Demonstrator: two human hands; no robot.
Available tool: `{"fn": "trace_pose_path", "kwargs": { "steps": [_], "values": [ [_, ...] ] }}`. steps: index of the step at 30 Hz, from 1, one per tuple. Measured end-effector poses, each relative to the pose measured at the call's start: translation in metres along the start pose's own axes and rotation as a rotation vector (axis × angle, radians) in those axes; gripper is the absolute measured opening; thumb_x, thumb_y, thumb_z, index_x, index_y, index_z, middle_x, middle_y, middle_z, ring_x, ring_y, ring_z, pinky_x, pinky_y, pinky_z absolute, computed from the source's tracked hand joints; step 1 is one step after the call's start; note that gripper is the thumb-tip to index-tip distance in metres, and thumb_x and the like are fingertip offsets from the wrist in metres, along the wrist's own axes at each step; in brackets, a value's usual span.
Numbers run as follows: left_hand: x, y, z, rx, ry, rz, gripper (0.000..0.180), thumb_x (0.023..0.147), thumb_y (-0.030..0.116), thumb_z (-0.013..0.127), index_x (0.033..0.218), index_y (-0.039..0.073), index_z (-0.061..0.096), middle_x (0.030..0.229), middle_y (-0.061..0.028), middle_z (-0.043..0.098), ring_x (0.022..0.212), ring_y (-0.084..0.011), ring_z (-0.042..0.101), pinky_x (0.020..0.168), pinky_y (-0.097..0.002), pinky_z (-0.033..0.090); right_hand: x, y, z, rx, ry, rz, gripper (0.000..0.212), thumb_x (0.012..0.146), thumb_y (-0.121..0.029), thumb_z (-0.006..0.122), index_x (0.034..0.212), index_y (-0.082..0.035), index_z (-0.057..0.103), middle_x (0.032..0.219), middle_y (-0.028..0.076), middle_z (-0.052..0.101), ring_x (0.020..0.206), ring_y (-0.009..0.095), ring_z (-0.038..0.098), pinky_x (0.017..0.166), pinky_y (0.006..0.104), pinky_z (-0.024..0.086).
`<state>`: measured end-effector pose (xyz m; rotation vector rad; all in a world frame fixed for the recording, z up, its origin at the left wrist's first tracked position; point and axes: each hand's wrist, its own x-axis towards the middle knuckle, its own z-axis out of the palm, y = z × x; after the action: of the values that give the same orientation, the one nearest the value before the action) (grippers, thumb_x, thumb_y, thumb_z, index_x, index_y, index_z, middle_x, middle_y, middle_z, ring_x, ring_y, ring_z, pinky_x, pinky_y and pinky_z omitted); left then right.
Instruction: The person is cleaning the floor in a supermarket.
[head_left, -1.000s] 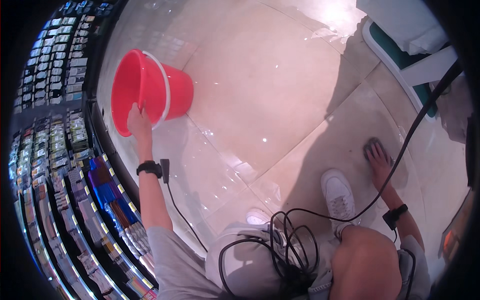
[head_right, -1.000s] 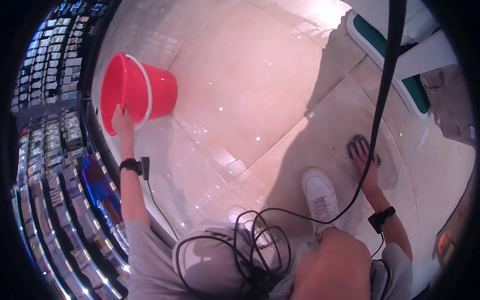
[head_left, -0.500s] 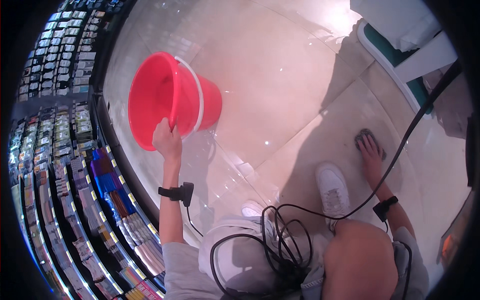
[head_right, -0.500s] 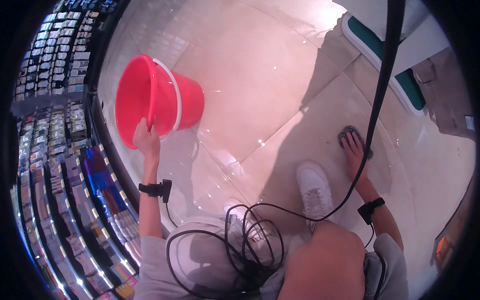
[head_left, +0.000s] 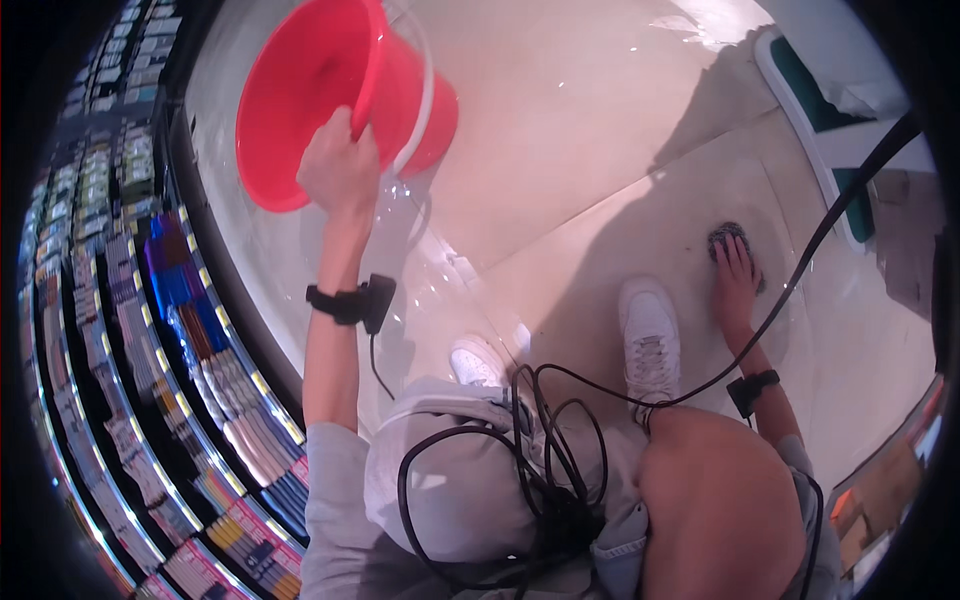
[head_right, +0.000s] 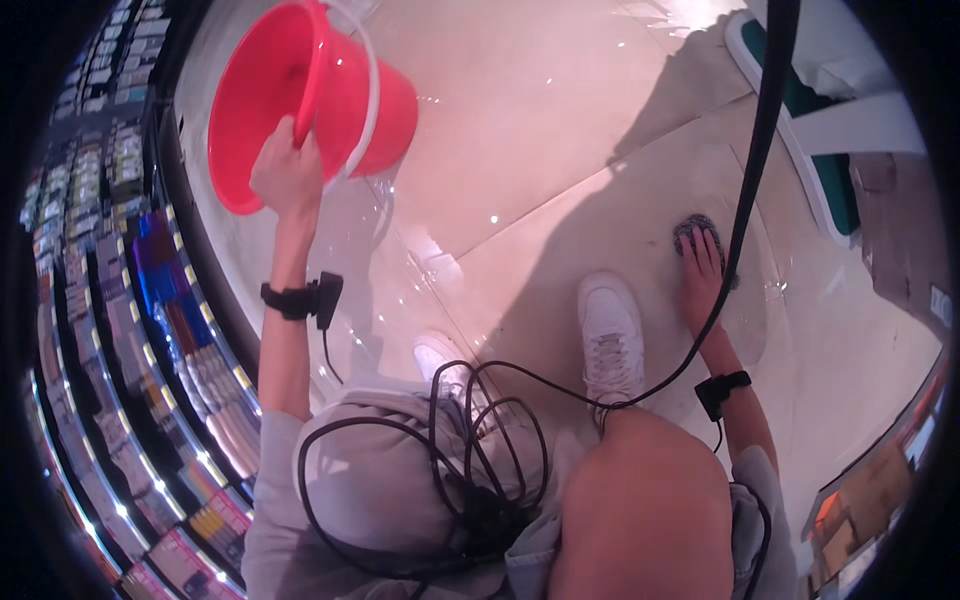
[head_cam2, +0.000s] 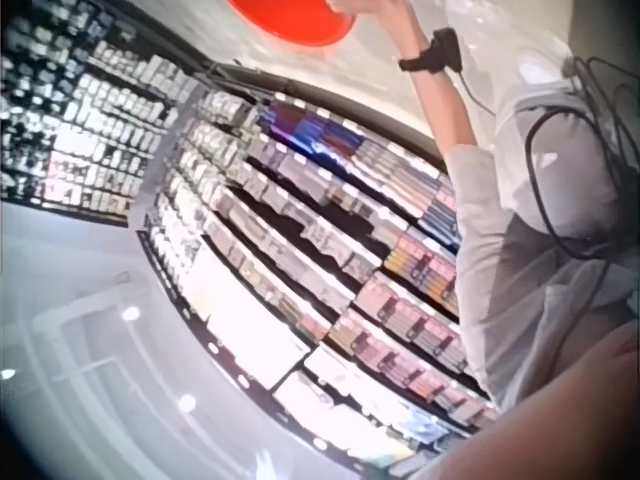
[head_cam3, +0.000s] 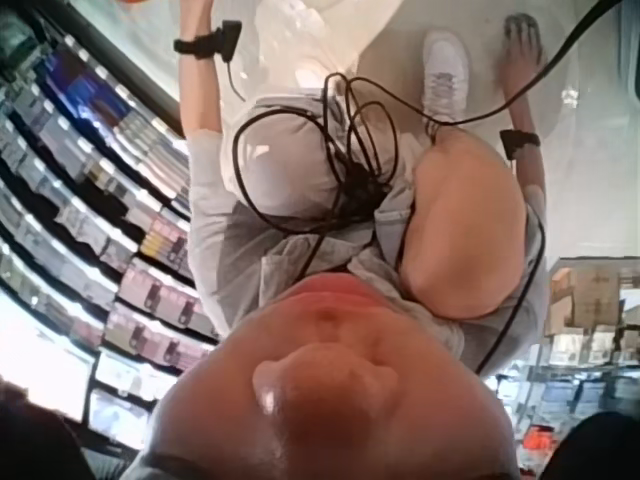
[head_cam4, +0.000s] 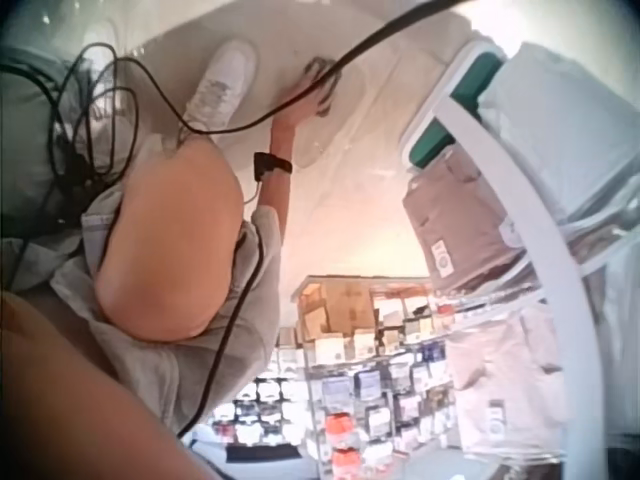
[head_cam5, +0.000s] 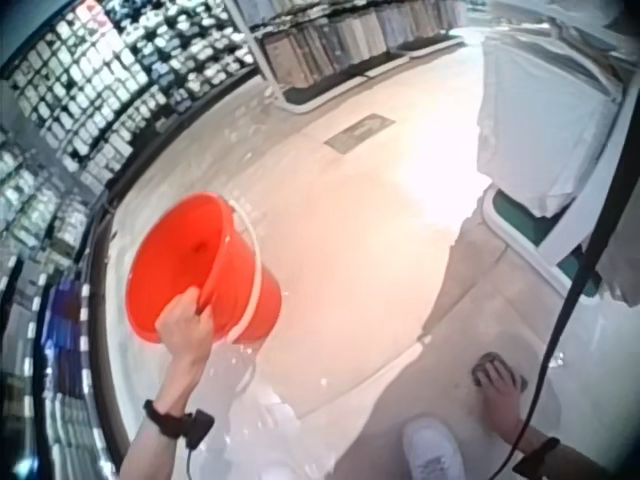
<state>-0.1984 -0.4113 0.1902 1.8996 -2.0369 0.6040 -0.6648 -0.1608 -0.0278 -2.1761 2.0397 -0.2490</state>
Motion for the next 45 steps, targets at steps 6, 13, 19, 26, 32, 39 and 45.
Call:
{"fn": "trace_pose_path", "kwargs": {
  "steps": [6,13,19,26,32,39,45],
  "values": [
    [0.018,0.004,-0.01,-0.083,0.151,0.002,0.014,0.079,0.03,0.065,0.083,0.016,0.064,0.07,-0.0067,0.064,0.067,-0.0296,0.064,0.055,-0.045,0.049,0.023,-0.006,0.003,0.009,0.037,-0.112,0.055,0.086,-0.003,0.047,0.14,-0.011,0.045,0.148,0.009,0.041,0.14,0.026,0.035,0.112,0.0506,0.023],
    [0.038,0.044,-0.002,-0.161,0.224,-0.037,0.007,0.076,0.016,0.06,0.075,0.011,0.064,0.068,-0.0072,0.065,0.067,-0.0233,0.065,0.061,-0.0395,0.049,0.045,-0.021,-0.032,-0.061,0.017,-0.167,0.047,0.09,-0.006,0.042,0.137,-0.009,0.05,0.143,0.016,0.047,0.135,0.031,0.041,0.111,0.0482,0.028],
    [0.019,0.042,0.001,-0.111,0.236,-0.057,0.009,0.078,0.019,0.06,0.075,0.011,0.059,0.067,-0.0048,0.062,0.069,-0.0213,0.062,0.059,-0.0359,0.044,0.107,-0.073,-0.055,0.461,-0.169,-0.473,0.038,0.087,0.006,0.051,0.121,-0.006,0.062,0.122,0.015,0.062,0.116,0.033,0.058,0.1,0.0407,0.045],
    [-0.061,-0.015,-0.027,-0.545,0.416,0.353,0.037,0.079,0.019,0.061,0.115,0.009,0.058,0.118,-0.0139,0.055,0.11,-0.0288,0.053,0.095,-0.0461,0.042,0.166,-0.223,-0.068,0.458,-0.317,-0.753,0.029,0.088,0.01,0.052,0.112,0.0,0.065,0.11,0.019,0.066,0.107,0.031,0.062,0.093,0.0383,0.049],
    [-0.255,-0.141,0.002,-0.601,0.122,-0.067,0.059,0.071,0.004,0.059,0.131,0.006,0.053,0.132,-0.0143,0.052,0.126,-0.0329,0.045,0.105,-0.0468,0.035,0.183,-0.351,-0.061,0.429,-0.467,-0.99,0.03,0.089,0.009,0.05,0.113,-0.001,0.065,0.11,0.018,0.067,0.1,0.033,0.065,0.089,0.0388,0.051],
    [-0.495,-0.217,-0.059,-0.227,-0.633,-1.039,0.088,0.083,0.047,0.063,0.151,0.007,0.024,0.155,-0.0271,0.017,0.143,-0.0482,0.011,0.107,-0.0684,0.021,0.216,-0.463,-0.056,0.334,-0.626,-1.232,0.044,0.072,0.018,0.051,0.11,-0.001,0.063,0.103,0.019,0.066,0.096,0.037,0.062,0.082,0.0415,0.052],
    [-0.556,-0.194,-0.078,-0.143,-0.709,-1.195,0.086,0.084,0.051,0.06,0.151,0.009,0.027,0.156,-0.0266,0.015,0.143,-0.0496,0.009,0.104,-0.0743,0.016,0.228,-0.531,-0.034,0.503,-0.28,-1.096,0.029,0.086,0.009,0.053,0.111,-0.003,0.064,0.095,0.019,0.067,0.084,0.034,0.066,0.074,0.0377,0.052]
  ]
}}
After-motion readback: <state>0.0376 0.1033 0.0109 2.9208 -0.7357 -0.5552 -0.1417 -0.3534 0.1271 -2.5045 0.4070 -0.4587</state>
